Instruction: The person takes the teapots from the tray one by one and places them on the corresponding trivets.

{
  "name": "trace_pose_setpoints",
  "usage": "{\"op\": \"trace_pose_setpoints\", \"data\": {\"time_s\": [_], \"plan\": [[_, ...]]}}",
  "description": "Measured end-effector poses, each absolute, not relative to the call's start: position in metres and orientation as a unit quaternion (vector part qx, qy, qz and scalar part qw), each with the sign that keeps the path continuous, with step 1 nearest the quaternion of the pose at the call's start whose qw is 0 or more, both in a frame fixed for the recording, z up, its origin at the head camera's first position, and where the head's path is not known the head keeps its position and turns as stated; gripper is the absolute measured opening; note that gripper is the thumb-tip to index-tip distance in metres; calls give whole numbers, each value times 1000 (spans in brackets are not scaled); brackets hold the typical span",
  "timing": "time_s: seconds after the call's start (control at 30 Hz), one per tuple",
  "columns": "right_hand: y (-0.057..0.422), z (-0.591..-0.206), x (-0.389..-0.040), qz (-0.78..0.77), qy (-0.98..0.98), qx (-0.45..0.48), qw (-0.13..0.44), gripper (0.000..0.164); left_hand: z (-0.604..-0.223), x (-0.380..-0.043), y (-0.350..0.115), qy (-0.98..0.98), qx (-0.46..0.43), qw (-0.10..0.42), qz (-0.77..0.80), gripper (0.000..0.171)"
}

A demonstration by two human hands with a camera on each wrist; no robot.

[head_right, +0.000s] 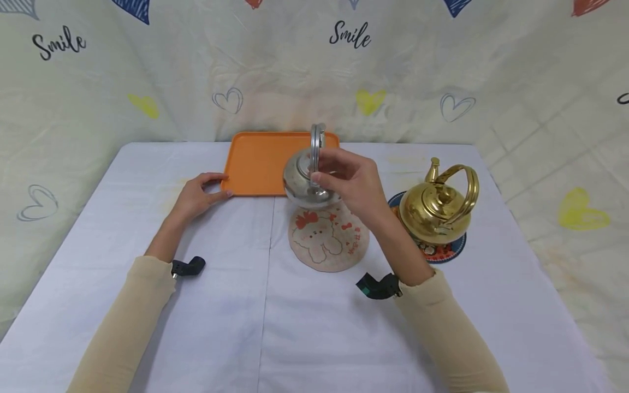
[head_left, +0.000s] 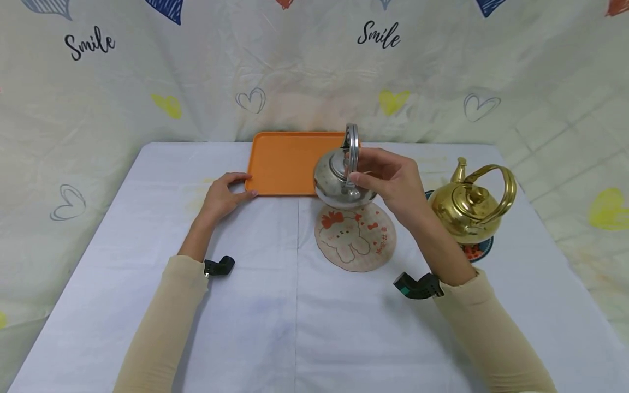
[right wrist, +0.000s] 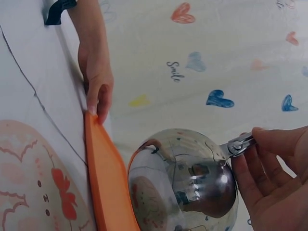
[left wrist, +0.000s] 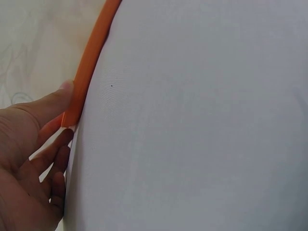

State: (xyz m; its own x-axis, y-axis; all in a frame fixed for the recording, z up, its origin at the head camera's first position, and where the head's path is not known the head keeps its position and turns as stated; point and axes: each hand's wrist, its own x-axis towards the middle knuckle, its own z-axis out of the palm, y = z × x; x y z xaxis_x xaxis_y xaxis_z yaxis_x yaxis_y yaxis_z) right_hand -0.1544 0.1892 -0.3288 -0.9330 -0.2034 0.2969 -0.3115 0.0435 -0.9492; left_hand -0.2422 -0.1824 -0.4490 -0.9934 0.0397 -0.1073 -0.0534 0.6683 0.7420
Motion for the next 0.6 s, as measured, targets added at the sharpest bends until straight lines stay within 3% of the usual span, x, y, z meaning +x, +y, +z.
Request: {"op": "trace_pose_setpoints", "data": {"time_s": [0.6], "plan": [[200,-338,-143,661,-730,170,27,35,-448,-241,-181,912,-2,54,407,56]]}}
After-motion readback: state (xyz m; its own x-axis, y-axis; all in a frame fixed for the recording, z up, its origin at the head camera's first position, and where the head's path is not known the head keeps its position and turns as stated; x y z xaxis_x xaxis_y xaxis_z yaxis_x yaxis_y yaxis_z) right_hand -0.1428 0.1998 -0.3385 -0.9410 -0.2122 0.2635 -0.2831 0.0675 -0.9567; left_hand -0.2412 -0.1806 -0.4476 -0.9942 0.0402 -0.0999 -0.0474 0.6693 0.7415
